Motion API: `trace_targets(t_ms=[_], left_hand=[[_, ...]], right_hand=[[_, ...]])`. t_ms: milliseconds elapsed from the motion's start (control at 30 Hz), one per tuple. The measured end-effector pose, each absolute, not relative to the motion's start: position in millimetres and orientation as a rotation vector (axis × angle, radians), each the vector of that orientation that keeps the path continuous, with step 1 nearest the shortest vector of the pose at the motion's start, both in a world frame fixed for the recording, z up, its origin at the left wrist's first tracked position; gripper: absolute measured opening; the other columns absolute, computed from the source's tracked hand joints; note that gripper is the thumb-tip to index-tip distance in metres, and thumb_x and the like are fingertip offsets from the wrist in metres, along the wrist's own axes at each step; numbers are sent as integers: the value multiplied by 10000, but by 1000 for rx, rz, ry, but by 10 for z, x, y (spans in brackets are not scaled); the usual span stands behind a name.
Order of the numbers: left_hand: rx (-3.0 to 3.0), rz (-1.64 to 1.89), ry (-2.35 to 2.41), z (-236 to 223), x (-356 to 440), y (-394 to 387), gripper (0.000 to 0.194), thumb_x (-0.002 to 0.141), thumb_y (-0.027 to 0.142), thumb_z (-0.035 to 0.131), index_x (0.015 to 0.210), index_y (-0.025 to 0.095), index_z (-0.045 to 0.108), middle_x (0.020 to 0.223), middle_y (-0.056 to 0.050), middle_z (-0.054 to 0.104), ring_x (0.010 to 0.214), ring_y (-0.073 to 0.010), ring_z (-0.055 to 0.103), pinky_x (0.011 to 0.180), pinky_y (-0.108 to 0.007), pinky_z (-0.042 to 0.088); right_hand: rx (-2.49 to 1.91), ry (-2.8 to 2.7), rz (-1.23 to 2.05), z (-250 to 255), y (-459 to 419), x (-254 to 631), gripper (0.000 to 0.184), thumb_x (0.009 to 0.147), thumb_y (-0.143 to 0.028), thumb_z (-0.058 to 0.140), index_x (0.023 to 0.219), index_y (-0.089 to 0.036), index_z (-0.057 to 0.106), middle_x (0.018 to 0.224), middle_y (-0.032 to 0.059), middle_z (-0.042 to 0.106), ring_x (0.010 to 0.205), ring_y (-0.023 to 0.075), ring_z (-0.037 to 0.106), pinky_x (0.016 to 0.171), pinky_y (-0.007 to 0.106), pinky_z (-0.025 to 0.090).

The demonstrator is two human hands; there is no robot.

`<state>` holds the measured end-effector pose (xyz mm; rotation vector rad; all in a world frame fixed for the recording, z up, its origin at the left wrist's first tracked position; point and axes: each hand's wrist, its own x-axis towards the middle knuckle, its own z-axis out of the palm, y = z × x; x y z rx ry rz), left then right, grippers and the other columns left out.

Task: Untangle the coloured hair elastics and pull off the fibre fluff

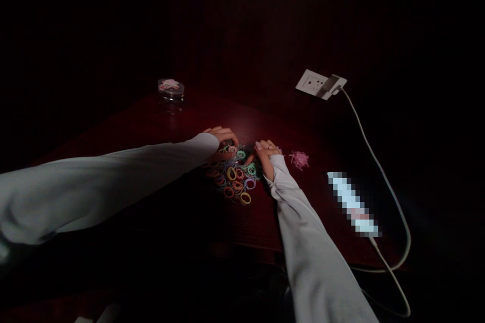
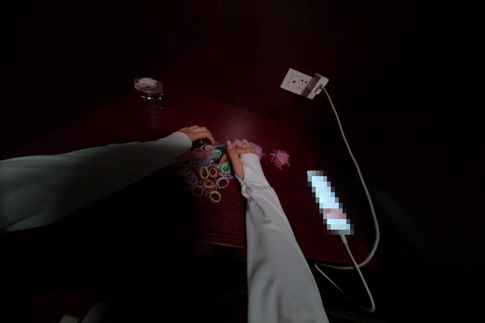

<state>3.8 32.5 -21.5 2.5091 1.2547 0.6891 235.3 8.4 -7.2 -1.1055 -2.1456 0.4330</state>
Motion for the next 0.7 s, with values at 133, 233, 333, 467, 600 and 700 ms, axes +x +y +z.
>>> trace_targets(t_ms=[133,233,333,467,600,700], left_hand=[[2512,709,1234,-230,29,351,301,879,361,581,1143,272,694,1223,-22,689,1014,-216,576,943,-368,377],[2518,738,1235,-234,32,356,297,902,351,538,1139,269,696,1217,-23,693,1005,-211,578,933,-364,379],[2525,768,1243,-231,43,351,303,903,308,497,1122,273,703,1200,-15,700,977,-203,575,922,-357,382],[2521,800,1243,-218,54,349,335,853,232,477,1089,270,712,1184,-7,708,990,-208,578,920,-351,387],[2529,820,1193,-198,52,341,311,823,203,457,982,246,720,1141,-12,718,1011,-215,580,904,-347,387],[2555,803,1142,-187,42,324,294,837,237,477,982,261,731,1152,1,721,1016,-214,571,911,-349,373]], right_hand=[[-1108,-2108,522,-30,65,2356,637,1084,-417,345,621,-259,753,695,19,676,769,169,564,866,318,453],[-1089,-2096,555,-20,46,2344,628,1073,-462,354,644,-261,766,680,4,684,731,159,552,844,312,449],[-1076,-2105,547,-38,32,2326,642,1070,-509,357,651,-254,771,675,9,684,721,159,551,837,316,445],[-1072,-2165,444,-100,53,2309,623,1053,-561,391,692,-243,786,648,15,644,685,161,510,798,319,439],[-1084,-2203,365,-164,106,2317,396,1001,-480,547,810,-234,792,575,-22,558,647,150,460,764,295,419],[-1116,-2214,361,-188,126,2325,246,952,-417,630,891,-238,788,551,-42,523,645,146,449,745,279,403]])
